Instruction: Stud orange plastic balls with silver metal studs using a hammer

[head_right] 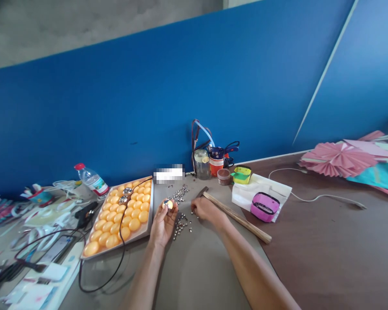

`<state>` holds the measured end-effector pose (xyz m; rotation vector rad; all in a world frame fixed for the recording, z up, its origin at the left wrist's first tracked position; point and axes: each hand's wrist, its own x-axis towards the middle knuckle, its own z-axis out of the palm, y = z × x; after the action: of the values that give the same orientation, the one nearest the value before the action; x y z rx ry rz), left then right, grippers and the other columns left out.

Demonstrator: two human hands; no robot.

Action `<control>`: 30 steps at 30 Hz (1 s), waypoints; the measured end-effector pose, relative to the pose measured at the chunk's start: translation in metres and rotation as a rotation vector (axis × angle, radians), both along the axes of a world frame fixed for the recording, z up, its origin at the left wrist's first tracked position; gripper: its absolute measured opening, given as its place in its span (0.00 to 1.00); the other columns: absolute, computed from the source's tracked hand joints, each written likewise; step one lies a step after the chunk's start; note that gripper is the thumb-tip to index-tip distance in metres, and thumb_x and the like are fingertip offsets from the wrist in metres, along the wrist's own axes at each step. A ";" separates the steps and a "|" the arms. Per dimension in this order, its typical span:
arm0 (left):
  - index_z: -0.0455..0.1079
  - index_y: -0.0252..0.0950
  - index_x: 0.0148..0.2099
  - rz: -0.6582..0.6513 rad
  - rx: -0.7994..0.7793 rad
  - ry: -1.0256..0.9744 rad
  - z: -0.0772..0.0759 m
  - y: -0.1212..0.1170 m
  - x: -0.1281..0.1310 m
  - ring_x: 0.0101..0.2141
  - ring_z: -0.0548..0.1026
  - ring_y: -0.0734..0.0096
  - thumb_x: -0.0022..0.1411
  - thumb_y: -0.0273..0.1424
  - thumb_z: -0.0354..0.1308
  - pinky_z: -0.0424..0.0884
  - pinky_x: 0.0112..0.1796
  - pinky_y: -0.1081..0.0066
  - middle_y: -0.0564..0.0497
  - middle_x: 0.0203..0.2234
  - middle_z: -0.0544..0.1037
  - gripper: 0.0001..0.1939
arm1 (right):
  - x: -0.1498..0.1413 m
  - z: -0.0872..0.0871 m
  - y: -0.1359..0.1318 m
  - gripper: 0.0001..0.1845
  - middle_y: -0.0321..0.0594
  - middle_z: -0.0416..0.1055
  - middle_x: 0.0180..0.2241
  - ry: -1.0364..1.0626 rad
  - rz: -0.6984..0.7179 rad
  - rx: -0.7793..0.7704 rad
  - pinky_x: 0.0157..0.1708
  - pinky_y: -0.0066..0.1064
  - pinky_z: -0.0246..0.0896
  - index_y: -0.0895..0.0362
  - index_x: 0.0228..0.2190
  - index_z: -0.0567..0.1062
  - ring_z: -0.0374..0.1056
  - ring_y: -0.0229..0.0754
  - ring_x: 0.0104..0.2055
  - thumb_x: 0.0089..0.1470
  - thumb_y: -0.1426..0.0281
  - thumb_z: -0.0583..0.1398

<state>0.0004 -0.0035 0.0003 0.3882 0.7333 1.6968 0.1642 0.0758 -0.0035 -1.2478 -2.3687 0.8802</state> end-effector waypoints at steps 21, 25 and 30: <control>0.68 0.36 0.43 -0.043 0.012 -0.036 0.003 0.001 0.001 0.38 0.75 0.69 0.50 0.25 0.61 0.68 0.44 0.67 0.48 0.32 0.77 0.16 | -0.032 0.006 -0.018 0.09 0.31 0.67 0.15 1.040 -0.023 -0.647 0.23 0.23 0.54 0.59 0.26 0.68 0.60 0.31 0.18 0.43 0.66 0.61; 0.68 0.37 0.45 -0.061 0.011 -0.001 0.002 -0.001 0.002 0.37 0.75 0.69 0.49 0.25 0.61 0.67 0.44 0.67 0.48 0.32 0.77 0.18 | -0.036 0.009 -0.023 0.09 0.33 0.69 0.19 1.059 -0.022 -0.654 0.26 0.25 0.57 0.58 0.24 0.67 0.62 0.33 0.20 0.43 0.66 0.61; 0.67 0.37 0.45 -0.073 0.010 0.038 0.000 -0.001 0.003 0.36 0.75 0.72 0.48 0.26 0.63 0.66 0.45 0.68 0.50 0.33 0.77 0.19 | -0.038 0.015 -0.027 0.09 0.29 0.65 0.17 1.104 -0.066 -0.601 0.23 0.24 0.52 0.57 0.25 0.65 0.58 0.31 0.18 0.43 0.66 0.61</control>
<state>0.0037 -0.0044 0.0006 0.4501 0.7307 1.6290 0.1263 0.0491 0.0113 -0.6570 -1.2074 1.7422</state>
